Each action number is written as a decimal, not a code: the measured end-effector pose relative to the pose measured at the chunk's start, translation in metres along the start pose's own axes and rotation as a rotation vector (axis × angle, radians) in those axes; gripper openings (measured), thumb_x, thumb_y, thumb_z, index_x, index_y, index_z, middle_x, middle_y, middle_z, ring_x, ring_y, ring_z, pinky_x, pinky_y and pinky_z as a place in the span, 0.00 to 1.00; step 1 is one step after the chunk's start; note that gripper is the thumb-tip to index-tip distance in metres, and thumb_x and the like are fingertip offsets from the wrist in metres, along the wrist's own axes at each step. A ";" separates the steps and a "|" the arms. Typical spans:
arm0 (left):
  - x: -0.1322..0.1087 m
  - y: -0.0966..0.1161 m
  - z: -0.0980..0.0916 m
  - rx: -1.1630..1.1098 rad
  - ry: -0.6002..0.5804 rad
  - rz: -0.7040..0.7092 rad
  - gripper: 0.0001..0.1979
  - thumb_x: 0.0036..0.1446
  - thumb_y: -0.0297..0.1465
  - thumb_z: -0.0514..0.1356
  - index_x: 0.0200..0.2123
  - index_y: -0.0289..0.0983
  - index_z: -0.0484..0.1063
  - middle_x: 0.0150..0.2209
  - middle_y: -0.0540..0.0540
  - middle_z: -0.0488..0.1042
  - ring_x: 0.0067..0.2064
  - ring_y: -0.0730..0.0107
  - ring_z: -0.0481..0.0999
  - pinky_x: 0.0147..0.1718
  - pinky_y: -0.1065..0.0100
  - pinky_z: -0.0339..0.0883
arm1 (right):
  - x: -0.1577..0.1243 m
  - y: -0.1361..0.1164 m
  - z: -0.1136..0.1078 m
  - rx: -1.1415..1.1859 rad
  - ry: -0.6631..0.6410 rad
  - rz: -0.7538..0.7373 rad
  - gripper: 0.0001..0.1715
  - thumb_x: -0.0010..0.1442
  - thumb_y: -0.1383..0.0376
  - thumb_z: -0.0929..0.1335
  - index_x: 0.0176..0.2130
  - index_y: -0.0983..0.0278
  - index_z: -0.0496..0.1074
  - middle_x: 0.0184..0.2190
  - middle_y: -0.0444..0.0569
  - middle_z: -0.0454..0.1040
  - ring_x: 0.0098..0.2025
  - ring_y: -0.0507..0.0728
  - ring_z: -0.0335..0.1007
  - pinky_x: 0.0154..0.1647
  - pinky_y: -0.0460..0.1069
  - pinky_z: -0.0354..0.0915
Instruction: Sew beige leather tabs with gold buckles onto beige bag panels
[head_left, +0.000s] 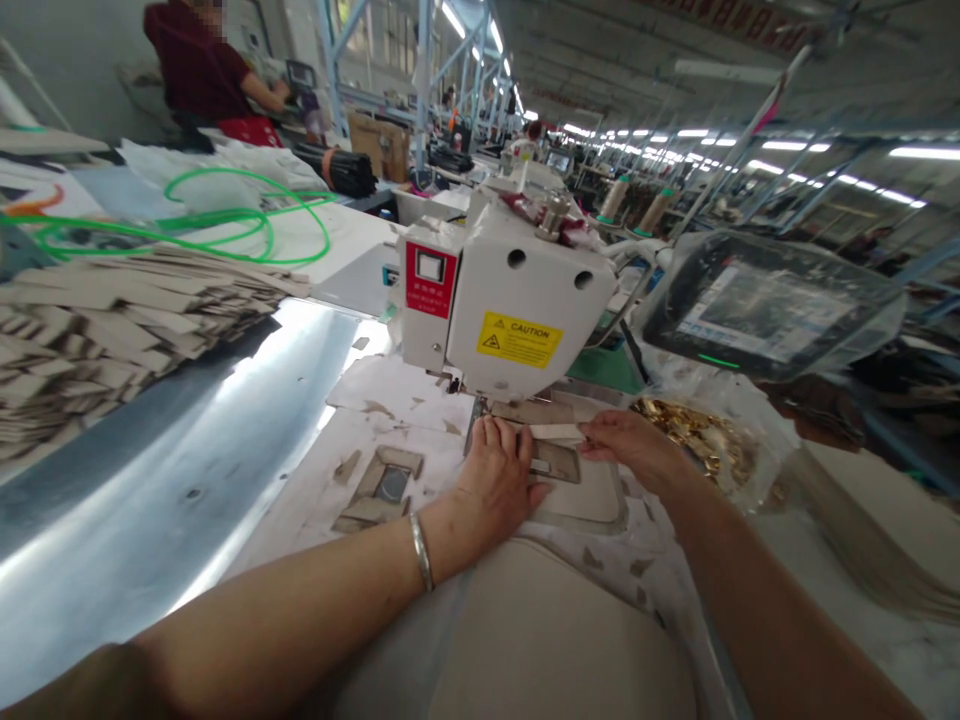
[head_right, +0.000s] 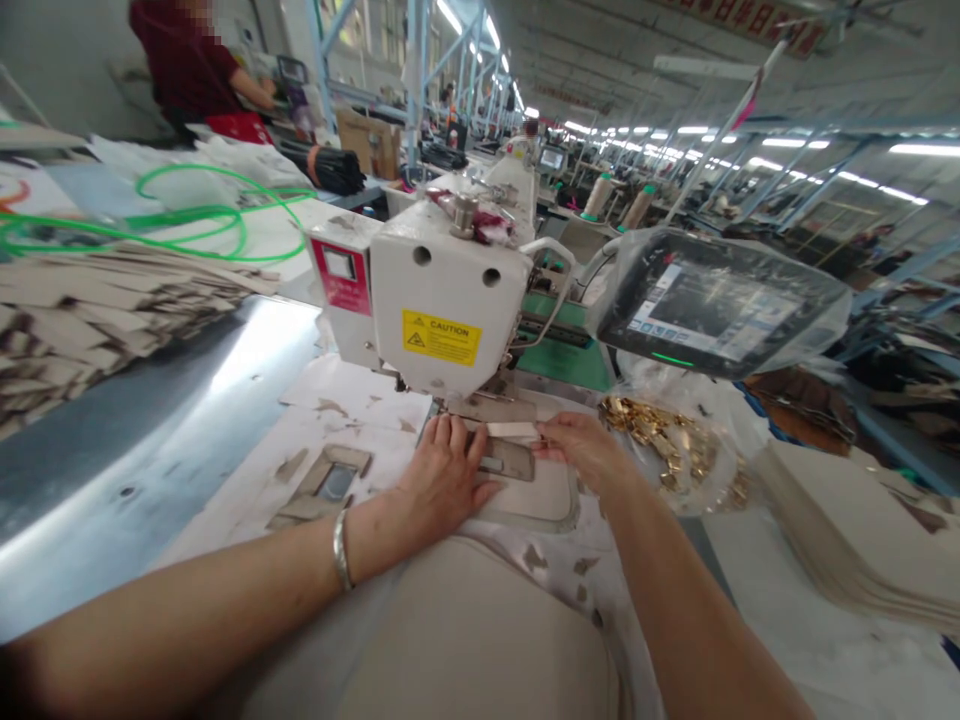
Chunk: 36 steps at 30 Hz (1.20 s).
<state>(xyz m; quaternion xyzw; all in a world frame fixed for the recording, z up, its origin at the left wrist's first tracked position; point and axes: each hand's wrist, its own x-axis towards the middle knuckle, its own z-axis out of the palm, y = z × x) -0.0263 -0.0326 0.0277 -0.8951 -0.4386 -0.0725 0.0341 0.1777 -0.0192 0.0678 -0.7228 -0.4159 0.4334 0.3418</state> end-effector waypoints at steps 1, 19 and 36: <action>0.000 0.000 0.000 0.003 -0.001 -0.001 0.39 0.62 0.51 0.52 0.64 0.23 0.57 0.58 0.21 0.63 0.60 0.35 0.61 0.58 0.44 0.48 | 0.000 0.003 0.000 0.137 -0.020 0.044 0.12 0.52 0.70 0.73 0.22 0.65 0.69 0.22 0.46 0.73 0.27 0.52 0.72 0.34 0.47 0.71; -0.001 0.001 -0.004 0.081 -0.008 0.013 0.39 0.63 0.51 0.51 0.64 0.23 0.58 0.57 0.21 0.65 0.59 0.34 0.63 0.57 0.44 0.50 | 0.004 0.008 0.006 0.298 0.074 0.203 0.13 0.52 0.81 0.72 0.23 0.68 0.69 0.20 0.47 0.74 0.21 0.50 0.72 0.24 0.43 0.74; 0.000 0.002 -0.001 0.085 0.025 0.017 0.40 0.62 0.51 0.52 0.63 0.23 0.58 0.55 0.21 0.66 0.57 0.33 0.65 0.56 0.44 0.51 | 0.001 0.002 0.010 0.252 0.082 0.198 0.17 0.59 0.80 0.67 0.22 0.67 0.67 0.17 0.45 0.70 0.18 0.49 0.68 0.20 0.42 0.70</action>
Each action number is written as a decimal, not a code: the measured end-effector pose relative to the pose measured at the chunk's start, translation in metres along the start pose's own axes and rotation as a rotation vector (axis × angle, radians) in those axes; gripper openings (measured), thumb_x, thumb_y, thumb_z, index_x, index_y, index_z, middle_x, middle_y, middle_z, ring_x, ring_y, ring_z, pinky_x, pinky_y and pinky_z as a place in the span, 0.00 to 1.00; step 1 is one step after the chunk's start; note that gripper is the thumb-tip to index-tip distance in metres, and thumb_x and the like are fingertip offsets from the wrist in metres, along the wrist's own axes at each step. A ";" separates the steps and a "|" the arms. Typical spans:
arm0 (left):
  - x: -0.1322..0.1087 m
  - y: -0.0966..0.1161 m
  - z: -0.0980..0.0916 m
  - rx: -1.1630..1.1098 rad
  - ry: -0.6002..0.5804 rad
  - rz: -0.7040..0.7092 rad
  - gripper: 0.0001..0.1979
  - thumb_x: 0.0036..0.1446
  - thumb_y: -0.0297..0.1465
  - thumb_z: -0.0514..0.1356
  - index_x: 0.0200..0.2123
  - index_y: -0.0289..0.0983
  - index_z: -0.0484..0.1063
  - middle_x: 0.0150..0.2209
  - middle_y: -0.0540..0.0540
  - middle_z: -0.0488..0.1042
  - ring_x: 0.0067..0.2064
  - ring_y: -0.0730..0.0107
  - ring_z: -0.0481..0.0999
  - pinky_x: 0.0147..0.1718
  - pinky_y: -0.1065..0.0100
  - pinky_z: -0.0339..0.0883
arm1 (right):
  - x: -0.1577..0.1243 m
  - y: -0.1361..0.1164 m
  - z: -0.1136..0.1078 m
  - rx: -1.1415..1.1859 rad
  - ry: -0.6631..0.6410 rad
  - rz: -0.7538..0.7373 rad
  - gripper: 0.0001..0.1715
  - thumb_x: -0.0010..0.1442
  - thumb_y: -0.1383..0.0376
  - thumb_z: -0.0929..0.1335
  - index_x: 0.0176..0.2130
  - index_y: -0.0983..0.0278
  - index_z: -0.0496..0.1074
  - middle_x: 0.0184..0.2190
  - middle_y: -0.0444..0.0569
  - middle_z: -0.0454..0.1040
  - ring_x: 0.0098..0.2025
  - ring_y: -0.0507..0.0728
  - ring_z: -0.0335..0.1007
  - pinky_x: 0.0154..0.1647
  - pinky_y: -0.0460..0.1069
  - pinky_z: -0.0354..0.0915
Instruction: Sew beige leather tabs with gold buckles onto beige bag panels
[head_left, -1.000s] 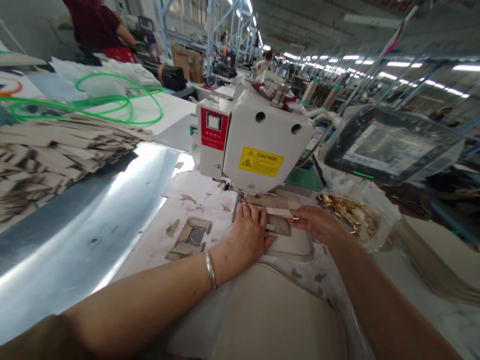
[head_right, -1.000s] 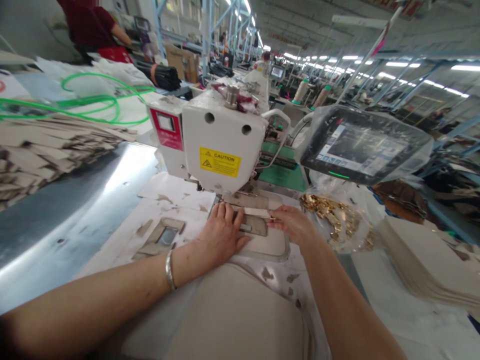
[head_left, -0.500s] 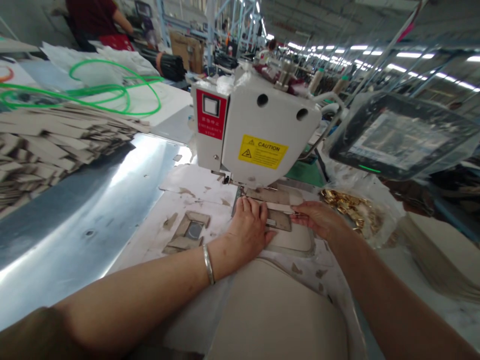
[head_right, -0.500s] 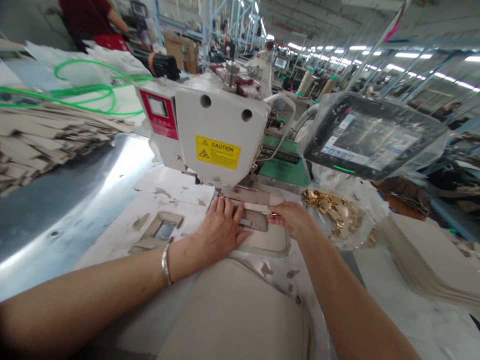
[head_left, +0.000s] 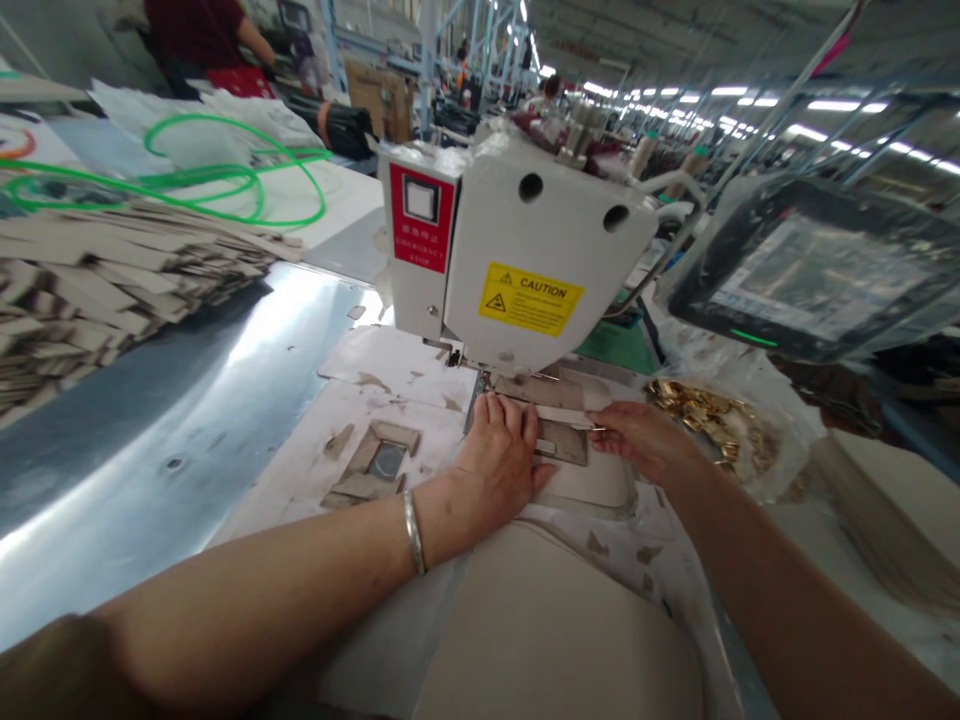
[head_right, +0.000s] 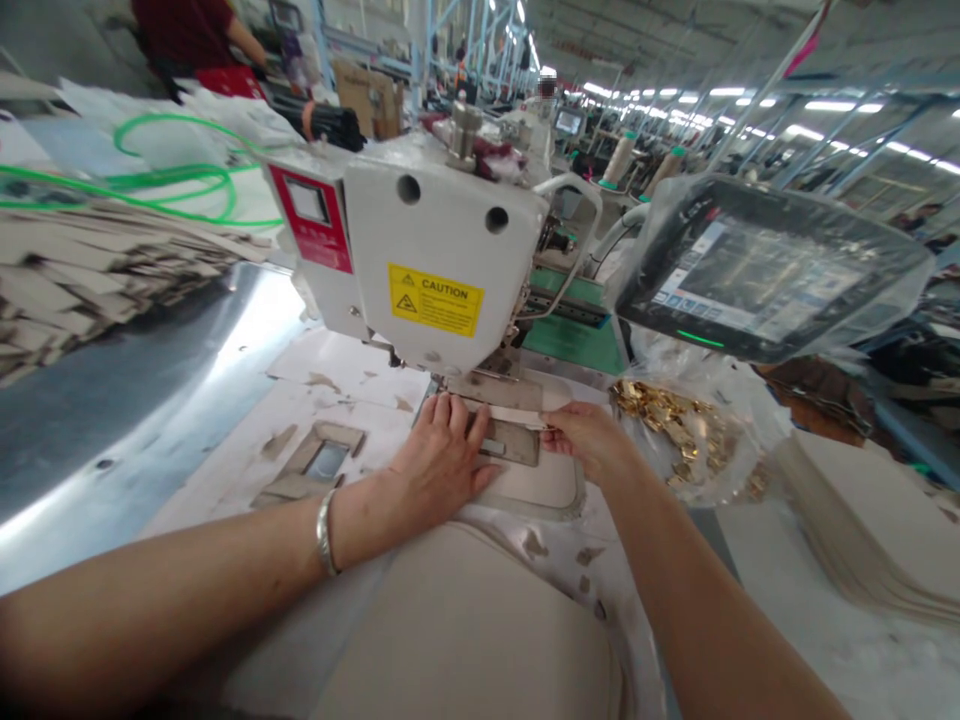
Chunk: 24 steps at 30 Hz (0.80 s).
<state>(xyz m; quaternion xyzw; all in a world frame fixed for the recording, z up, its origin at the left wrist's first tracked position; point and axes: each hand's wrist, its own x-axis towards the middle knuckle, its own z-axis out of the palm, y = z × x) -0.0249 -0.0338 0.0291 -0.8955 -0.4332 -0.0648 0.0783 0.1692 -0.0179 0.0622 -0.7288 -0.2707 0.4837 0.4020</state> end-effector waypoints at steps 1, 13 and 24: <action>0.000 0.000 0.000 0.009 -0.003 0.004 0.40 0.62 0.52 0.51 0.63 0.23 0.58 0.55 0.20 0.66 0.57 0.33 0.65 0.56 0.44 0.51 | 0.000 0.001 -0.001 0.022 -0.003 0.007 0.16 0.59 0.80 0.67 0.23 0.68 0.67 0.18 0.45 0.71 0.18 0.49 0.68 0.21 0.42 0.70; 0.000 0.001 -0.001 0.039 -0.012 0.000 0.39 0.63 0.52 0.50 0.63 0.24 0.59 0.55 0.21 0.66 0.57 0.34 0.66 0.56 0.45 0.52 | 0.003 0.006 0.000 -0.042 0.032 -0.007 0.16 0.55 0.78 0.70 0.21 0.65 0.67 0.18 0.45 0.71 0.20 0.50 0.70 0.25 0.44 0.73; -0.001 0.001 0.001 -0.004 0.004 -0.008 0.39 0.62 0.51 0.52 0.63 0.24 0.59 0.56 0.22 0.66 0.58 0.35 0.65 0.57 0.43 0.51 | 0.007 0.015 0.002 -0.401 0.161 -0.110 0.16 0.55 0.73 0.72 0.22 0.63 0.65 0.13 0.40 0.67 0.15 0.49 0.65 0.18 0.43 0.67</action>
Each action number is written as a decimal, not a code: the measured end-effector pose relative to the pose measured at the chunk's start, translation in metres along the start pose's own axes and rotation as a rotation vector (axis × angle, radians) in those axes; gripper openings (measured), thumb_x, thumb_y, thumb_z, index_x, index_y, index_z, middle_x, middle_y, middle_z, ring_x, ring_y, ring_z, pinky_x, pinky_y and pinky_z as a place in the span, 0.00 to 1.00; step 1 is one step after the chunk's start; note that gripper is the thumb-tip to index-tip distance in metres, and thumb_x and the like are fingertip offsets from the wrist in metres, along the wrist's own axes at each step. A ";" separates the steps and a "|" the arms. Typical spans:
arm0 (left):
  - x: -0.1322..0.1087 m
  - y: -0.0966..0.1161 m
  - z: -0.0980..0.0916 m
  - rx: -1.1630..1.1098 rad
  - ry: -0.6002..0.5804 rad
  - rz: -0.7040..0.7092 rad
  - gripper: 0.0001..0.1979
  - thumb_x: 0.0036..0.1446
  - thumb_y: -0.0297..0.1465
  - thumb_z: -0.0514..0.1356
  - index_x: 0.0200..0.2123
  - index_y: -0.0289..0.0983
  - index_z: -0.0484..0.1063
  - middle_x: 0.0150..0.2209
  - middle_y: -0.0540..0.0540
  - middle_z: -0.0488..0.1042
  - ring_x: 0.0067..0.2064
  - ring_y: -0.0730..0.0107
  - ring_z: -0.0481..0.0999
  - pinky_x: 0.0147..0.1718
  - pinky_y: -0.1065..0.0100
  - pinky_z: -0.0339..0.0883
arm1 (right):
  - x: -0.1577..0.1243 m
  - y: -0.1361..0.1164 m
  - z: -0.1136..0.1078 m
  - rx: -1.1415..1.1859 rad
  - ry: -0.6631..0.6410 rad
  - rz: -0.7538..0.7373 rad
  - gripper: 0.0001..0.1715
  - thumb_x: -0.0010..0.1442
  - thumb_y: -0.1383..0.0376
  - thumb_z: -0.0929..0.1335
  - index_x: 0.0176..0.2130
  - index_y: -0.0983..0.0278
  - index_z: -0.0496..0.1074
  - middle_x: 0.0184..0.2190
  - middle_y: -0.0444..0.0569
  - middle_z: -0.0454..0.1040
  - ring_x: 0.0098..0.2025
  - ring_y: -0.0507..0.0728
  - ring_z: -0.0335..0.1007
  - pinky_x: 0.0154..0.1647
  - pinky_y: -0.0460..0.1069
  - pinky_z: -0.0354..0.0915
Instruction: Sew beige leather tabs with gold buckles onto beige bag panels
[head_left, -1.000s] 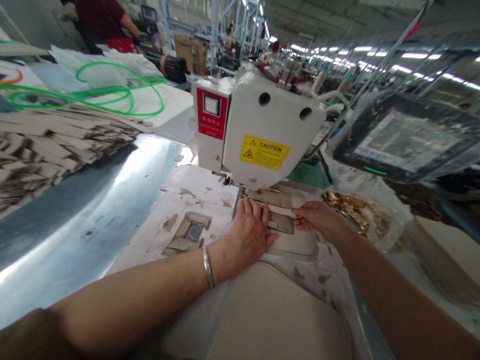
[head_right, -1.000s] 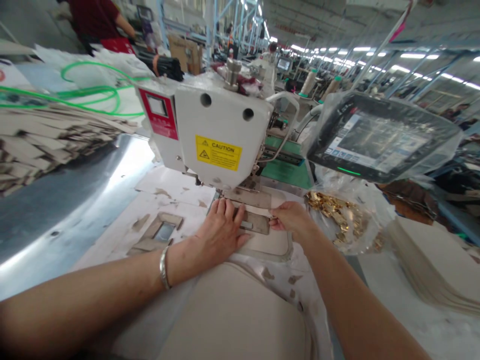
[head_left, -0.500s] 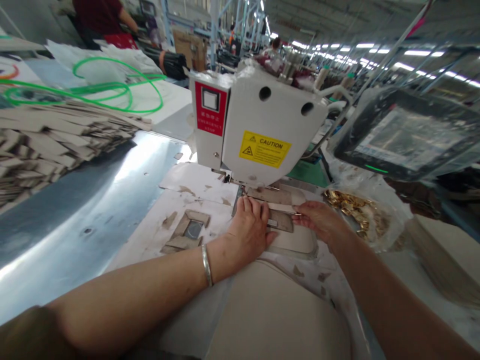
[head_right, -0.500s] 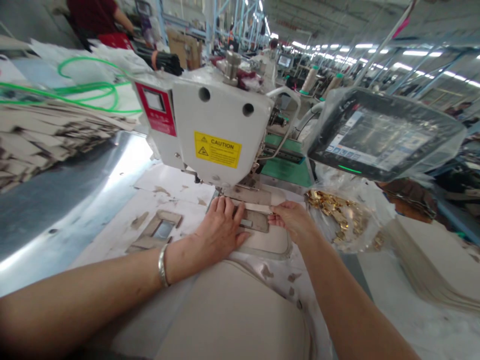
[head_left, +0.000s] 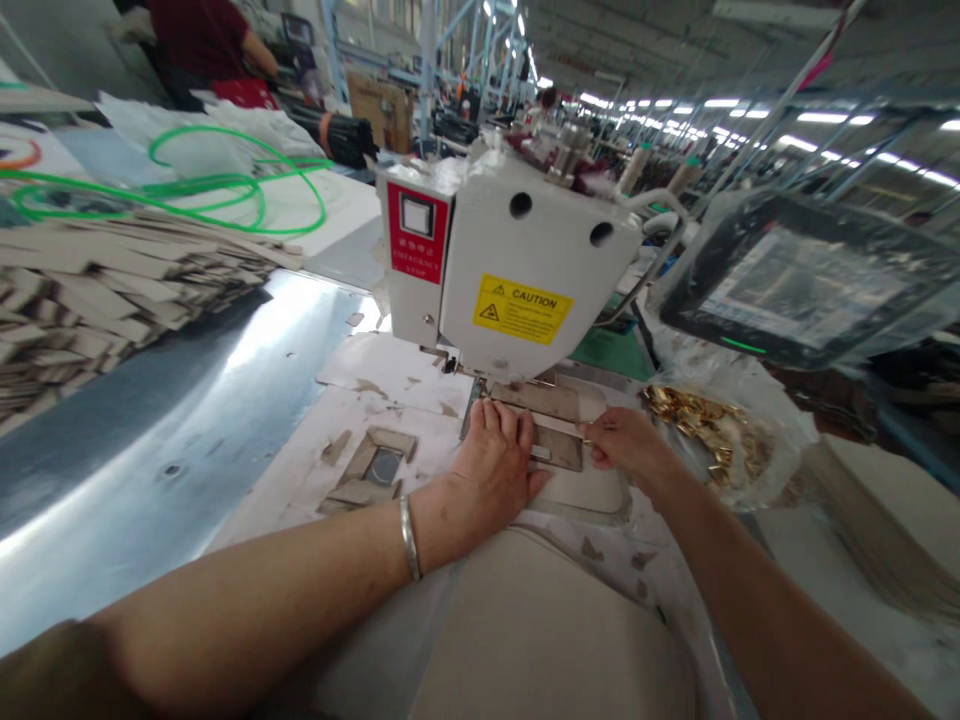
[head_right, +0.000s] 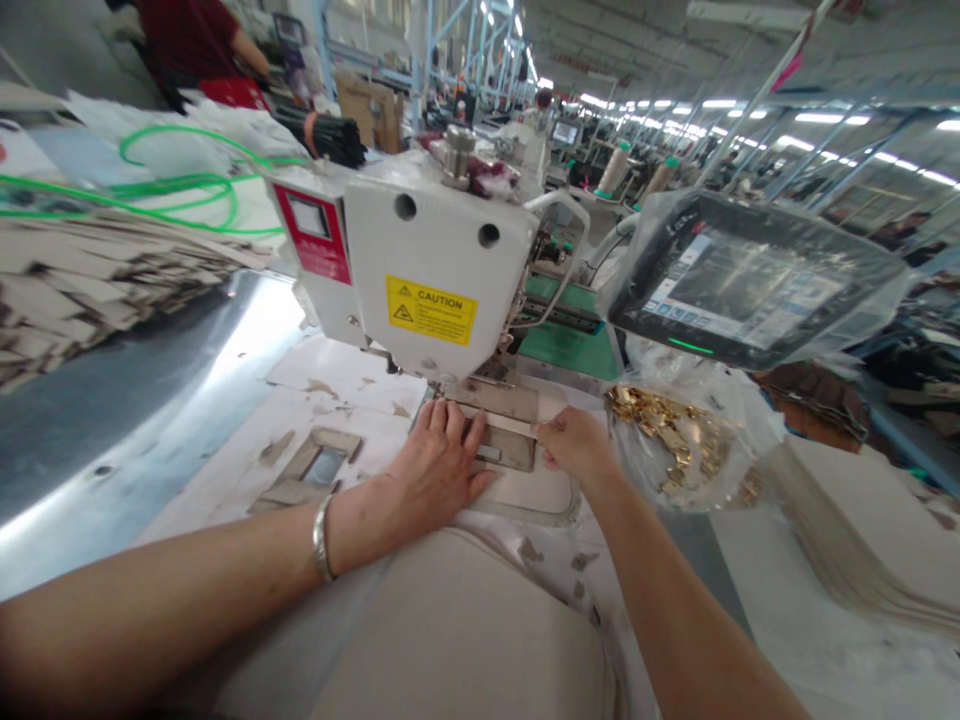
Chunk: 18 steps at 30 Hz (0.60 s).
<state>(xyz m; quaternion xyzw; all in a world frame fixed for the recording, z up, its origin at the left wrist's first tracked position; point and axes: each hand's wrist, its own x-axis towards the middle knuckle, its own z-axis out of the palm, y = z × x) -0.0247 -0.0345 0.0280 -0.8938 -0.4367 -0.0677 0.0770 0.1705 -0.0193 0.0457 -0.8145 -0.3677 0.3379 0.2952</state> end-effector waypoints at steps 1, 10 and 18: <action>0.000 0.000 0.000 -0.003 -0.007 -0.002 0.39 0.62 0.51 0.53 0.63 0.24 0.59 0.56 0.23 0.66 0.59 0.35 0.64 0.58 0.43 0.50 | 0.001 0.002 0.000 -0.040 0.011 -0.011 0.16 0.53 0.72 0.73 0.22 0.63 0.65 0.12 0.39 0.66 0.14 0.49 0.64 0.17 0.43 0.66; 0.013 0.004 0.017 -0.155 0.060 0.265 0.27 0.67 0.38 0.51 0.62 0.28 0.60 0.61 0.35 0.65 0.62 0.51 0.63 0.62 0.55 0.52 | 0.006 0.014 0.004 -0.020 -0.102 -0.053 0.11 0.60 0.69 0.67 0.27 0.62 0.64 0.14 0.38 0.67 0.13 0.50 0.64 0.14 0.44 0.63; 0.022 0.016 0.010 -0.282 0.069 0.376 0.26 0.65 0.38 0.53 0.60 0.25 0.62 0.59 0.34 0.66 0.61 0.54 0.64 0.61 0.59 0.56 | 0.003 0.017 0.001 0.064 -0.142 -0.050 0.13 0.61 0.66 0.65 0.25 0.61 0.63 0.14 0.38 0.67 0.12 0.49 0.63 0.13 0.43 0.58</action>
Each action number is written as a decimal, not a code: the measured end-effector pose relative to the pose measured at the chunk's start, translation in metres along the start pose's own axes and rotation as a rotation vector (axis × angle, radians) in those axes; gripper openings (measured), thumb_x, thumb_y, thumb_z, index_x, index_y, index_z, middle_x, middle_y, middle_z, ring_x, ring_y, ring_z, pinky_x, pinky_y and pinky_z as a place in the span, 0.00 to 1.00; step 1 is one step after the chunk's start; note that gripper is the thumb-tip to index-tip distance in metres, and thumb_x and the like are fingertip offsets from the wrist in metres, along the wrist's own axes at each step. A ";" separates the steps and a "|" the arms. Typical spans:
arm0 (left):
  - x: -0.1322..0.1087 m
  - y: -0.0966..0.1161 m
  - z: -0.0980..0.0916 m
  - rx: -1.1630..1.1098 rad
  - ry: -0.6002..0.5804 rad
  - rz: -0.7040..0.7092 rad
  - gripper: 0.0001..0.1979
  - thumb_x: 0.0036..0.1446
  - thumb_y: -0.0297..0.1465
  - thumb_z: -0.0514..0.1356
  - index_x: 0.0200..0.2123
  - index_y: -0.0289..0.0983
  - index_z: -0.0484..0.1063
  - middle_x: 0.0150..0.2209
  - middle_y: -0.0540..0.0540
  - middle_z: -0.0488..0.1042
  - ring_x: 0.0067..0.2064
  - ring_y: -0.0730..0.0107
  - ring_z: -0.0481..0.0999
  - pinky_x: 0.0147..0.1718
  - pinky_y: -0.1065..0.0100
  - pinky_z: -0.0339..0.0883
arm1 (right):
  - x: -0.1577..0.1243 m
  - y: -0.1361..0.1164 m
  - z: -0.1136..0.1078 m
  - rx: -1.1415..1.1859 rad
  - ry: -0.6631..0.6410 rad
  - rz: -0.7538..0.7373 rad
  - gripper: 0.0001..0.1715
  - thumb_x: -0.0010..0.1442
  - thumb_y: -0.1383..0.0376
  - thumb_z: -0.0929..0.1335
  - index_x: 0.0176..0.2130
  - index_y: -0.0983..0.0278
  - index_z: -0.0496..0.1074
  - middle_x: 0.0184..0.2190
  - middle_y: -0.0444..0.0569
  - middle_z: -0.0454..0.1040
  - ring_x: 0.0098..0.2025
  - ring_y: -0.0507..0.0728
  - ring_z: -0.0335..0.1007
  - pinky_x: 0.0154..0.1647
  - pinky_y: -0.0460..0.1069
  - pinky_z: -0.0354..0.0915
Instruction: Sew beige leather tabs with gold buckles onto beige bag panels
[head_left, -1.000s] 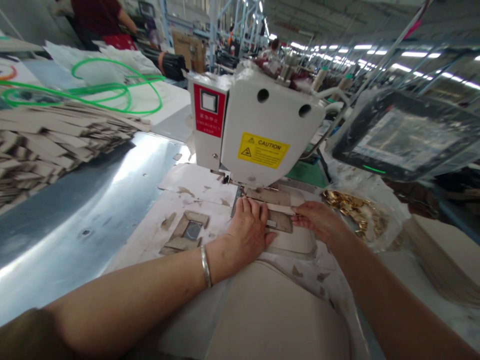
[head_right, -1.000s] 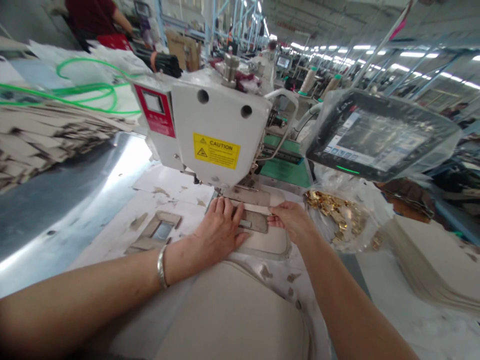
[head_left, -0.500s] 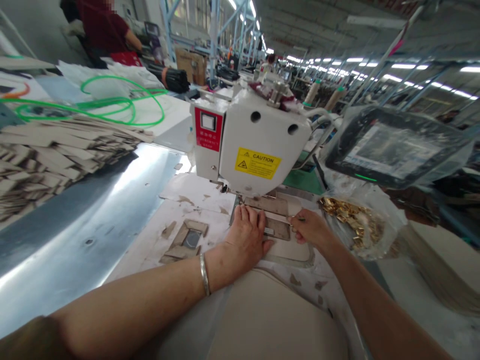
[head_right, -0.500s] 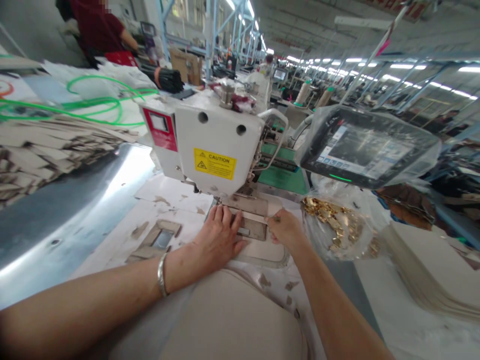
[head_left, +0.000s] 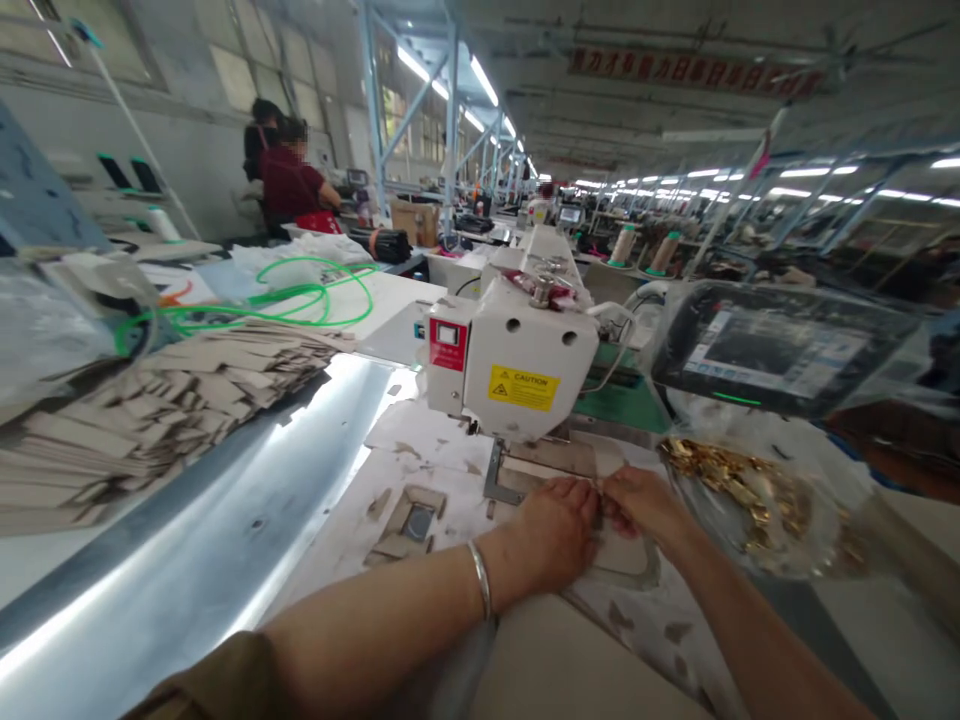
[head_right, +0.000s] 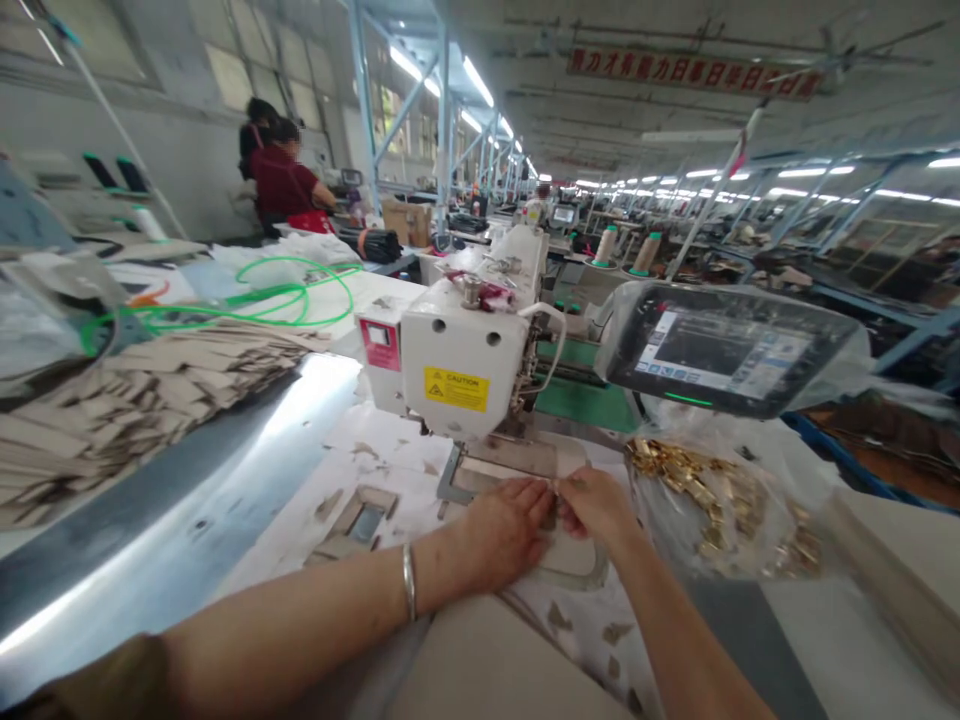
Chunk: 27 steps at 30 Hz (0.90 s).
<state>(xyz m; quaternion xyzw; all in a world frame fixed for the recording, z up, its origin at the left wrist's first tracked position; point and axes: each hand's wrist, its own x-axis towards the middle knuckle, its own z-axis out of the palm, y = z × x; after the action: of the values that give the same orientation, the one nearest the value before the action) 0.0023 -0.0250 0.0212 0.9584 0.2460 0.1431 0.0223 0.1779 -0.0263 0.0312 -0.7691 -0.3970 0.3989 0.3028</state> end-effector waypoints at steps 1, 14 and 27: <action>-0.005 -0.003 -0.005 -0.015 0.001 -0.033 0.26 0.65 0.39 0.54 0.59 0.26 0.63 0.58 0.34 0.68 0.60 0.54 0.65 0.60 0.59 0.58 | -0.002 -0.002 -0.001 0.007 -0.004 0.004 0.12 0.61 0.66 0.66 0.25 0.61 0.64 0.14 0.38 0.68 0.13 0.49 0.63 0.13 0.43 0.58; -0.056 -0.028 -0.023 0.042 0.071 -0.234 0.28 0.60 0.43 0.58 0.57 0.31 0.63 0.55 0.36 0.68 0.58 0.51 0.65 0.60 0.55 0.56 | 0.006 -0.004 -0.004 -0.223 -0.005 -0.059 0.09 0.59 0.68 0.68 0.27 0.62 0.65 0.15 0.40 0.70 0.13 0.50 0.65 0.15 0.43 0.58; -0.056 -0.027 -0.024 0.021 0.084 -0.231 0.28 0.60 0.44 0.59 0.56 0.31 0.63 0.55 0.35 0.68 0.58 0.51 0.65 0.59 0.54 0.58 | -0.003 -0.013 -0.008 0.025 -0.061 0.105 0.11 0.59 0.67 0.67 0.25 0.64 0.65 0.14 0.42 0.69 0.13 0.47 0.61 0.14 0.42 0.50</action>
<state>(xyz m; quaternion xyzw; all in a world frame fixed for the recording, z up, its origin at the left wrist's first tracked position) -0.0636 -0.0285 0.0261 0.9170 0.3571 0.1770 0.0185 0.1783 -0.0236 0.0467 -0.7725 -0.3603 0.4425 0.2785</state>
